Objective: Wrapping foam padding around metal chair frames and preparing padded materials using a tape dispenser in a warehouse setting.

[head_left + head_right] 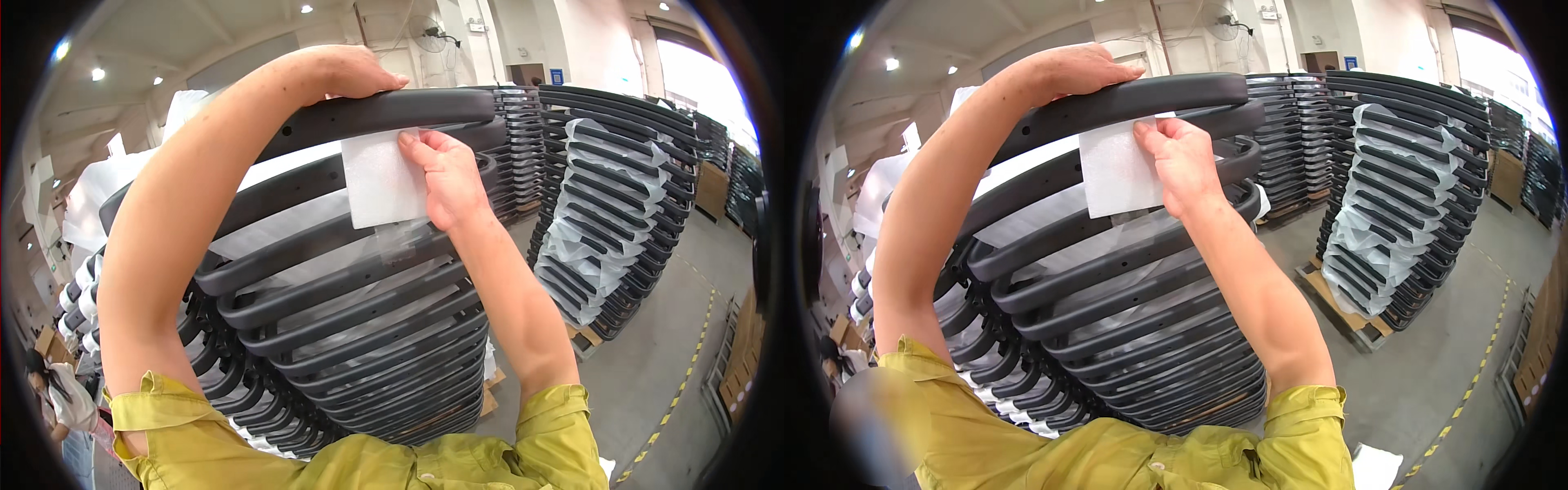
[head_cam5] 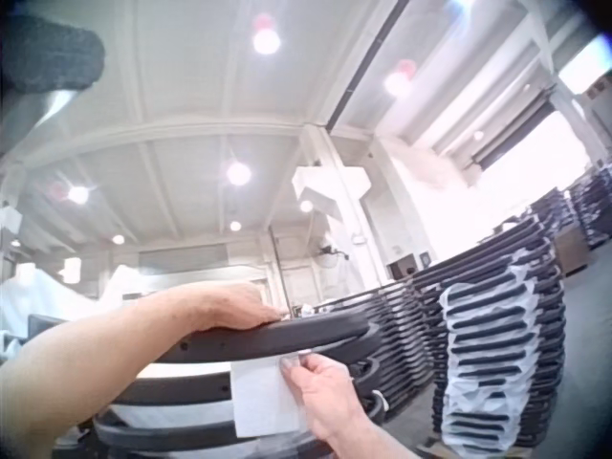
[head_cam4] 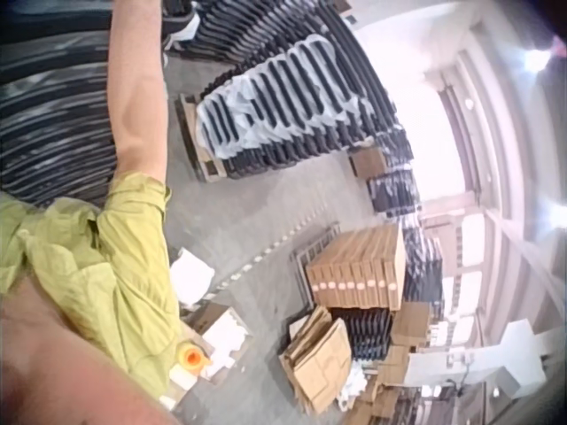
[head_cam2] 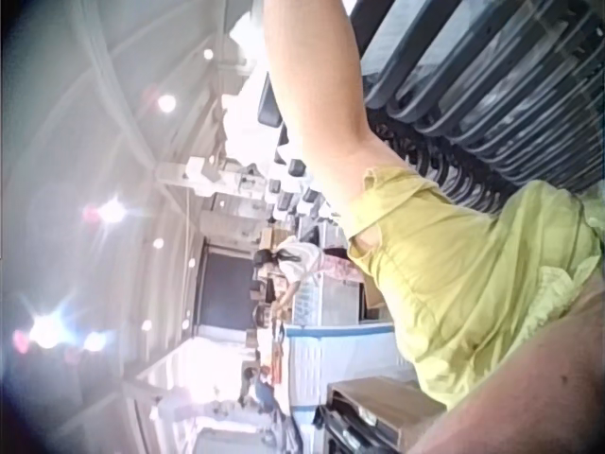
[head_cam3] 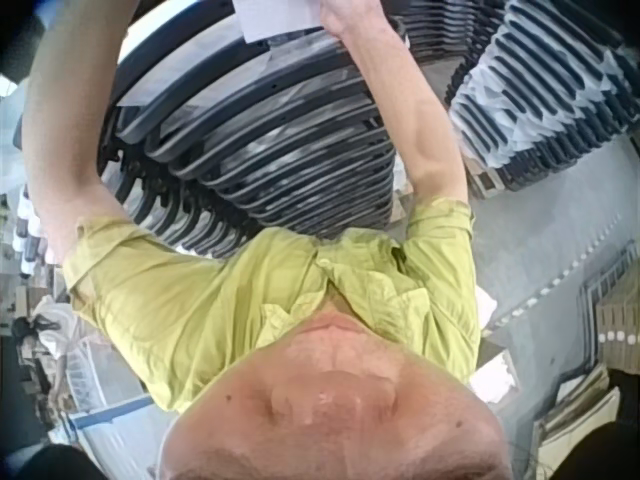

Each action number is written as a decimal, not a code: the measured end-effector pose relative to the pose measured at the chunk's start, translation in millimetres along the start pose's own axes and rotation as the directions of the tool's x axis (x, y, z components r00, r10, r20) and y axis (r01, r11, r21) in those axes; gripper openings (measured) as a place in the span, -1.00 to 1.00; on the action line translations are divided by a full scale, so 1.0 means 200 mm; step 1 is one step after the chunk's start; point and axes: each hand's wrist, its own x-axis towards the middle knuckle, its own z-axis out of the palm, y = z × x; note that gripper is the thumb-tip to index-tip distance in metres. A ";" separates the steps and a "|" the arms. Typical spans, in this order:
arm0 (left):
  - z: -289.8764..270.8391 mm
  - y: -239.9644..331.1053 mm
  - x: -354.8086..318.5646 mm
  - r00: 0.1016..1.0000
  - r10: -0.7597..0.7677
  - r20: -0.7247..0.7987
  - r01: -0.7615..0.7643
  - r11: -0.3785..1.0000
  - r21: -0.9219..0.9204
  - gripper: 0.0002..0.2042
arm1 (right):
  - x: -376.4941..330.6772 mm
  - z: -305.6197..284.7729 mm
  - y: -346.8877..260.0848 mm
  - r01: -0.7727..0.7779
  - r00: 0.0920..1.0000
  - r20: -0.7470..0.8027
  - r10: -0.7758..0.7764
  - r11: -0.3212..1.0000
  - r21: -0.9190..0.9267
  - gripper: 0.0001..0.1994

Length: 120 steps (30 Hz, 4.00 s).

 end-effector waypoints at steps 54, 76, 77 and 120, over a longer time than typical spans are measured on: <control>0.23 -0.21 -0.31 0.828 0.424 -0.366 -0.210 0.841 0.498 -0.59 | -0.04 0.12 -0.16 -0.167 0.975 0.145 0.170 0.985 -0.031 -0.83; 0.16 -0.16 -0.27 0.871 0.094 -0.482 -0.049 0.993 0.105 -0.74 | 0.16 0.07 -0.20 0.721 0.645 0.527 -0.553 0.212 -0.660 -0.70; 0.17 -0.17 -0.27 0.869 0.084 -0.487 -0.035 0.993 0.109 -0.74 | 0.18 0.10 -0.19 0.726 0.648 0.582 -0.492 0.168 -0.667 -0.69; 1.42 0.06 -0.96 0.745 0.496 -0.446 -0.619 0.263 -0.740 -0.75 | -1.44 -0.71 0.66 -0.299 0.808 -0.390 -0.441 0.264 -0.917 -0.91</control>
